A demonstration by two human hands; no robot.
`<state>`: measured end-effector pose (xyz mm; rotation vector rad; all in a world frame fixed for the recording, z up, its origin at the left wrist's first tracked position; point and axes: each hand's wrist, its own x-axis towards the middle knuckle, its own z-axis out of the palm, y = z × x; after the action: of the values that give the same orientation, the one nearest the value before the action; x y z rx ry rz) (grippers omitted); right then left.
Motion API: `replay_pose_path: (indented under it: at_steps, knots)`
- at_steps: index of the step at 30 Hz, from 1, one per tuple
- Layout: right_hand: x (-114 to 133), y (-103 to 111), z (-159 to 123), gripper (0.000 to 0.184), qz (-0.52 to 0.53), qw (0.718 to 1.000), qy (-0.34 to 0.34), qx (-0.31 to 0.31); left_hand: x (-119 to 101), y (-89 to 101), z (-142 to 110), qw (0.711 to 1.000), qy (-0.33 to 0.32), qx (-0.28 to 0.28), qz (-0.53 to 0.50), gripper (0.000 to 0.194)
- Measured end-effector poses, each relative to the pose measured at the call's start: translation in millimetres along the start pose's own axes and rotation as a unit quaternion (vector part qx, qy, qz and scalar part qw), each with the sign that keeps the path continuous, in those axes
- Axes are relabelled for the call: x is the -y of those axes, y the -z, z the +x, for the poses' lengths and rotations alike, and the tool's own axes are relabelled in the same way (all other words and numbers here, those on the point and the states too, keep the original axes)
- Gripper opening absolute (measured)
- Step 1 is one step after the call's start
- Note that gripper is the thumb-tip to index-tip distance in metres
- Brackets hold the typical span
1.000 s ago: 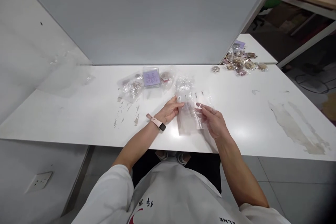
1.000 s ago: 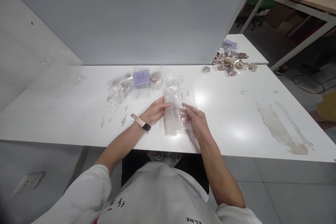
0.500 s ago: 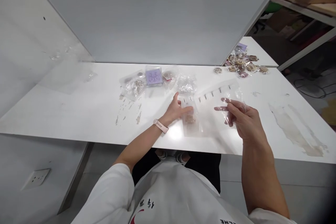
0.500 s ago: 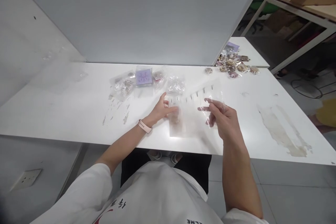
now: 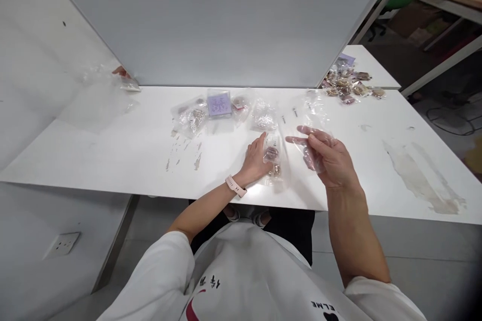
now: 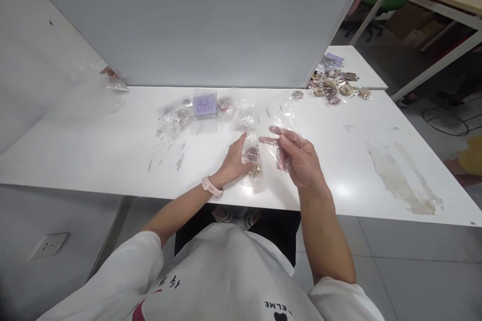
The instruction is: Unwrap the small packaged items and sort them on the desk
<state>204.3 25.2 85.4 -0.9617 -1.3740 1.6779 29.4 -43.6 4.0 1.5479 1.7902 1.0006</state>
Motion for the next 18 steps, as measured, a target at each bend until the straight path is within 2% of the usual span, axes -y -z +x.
replay_pose_path:
  at_steps: [3, 6, 8, 11, 13, 15, 18]
  knots:
    - [-8.4, 30.8, -1.4, 0.035, 0.012, 0.995, -0.007, -0.1, 4.9, 10.5, -9.7, 0.998, 0.001, -0.014, 0.068, 0.086]
    - [-20.5, 65.7, -6.7, 0.031, -0.01, 0.978, 0.005, -0.206, 1.3, 16.0, -14.5, 0.99, -0.037, -0.028, 0.133, 0.077]
    - [-27.7, 84.7, -12.3, 0.028, -0.031, 0.967, 0.021, -0.253, -4.0, 16.3, -13.3, 0.984, -0.098, 0.027, 0.149, 0.077]
    - [-34.9, 101.4, -21.6, 0.024, -0.057, 0.96, 0.007, -0.275, -9.3, 12.9, -4.2, 0.958, -0.171, 0.172, 0.155, 0.099]
    - [-37.6, 105.7, -26.9, 0.024, -0.068, 0.96, -0.018, -0.272, -8.9, 10.0, 4.2, 0.945, -0.168, 0.224, 0.171, 0.105]
    - [-38.9, 107.6, -31.5, 0.026, -0.084, 0.959, -0.034, -0.267, -6.0, 8.8, 11.0, 0.941, -0.152, 0.235, 0.189, 0.092]
    - [-38.8, 112.3, -38.3, 0.031, -0.162, 0.95, -0.061, -0.259, -0.2, 11.6, 13.7, 0.943, -0.162, 0.226, 0.181, 0.053]
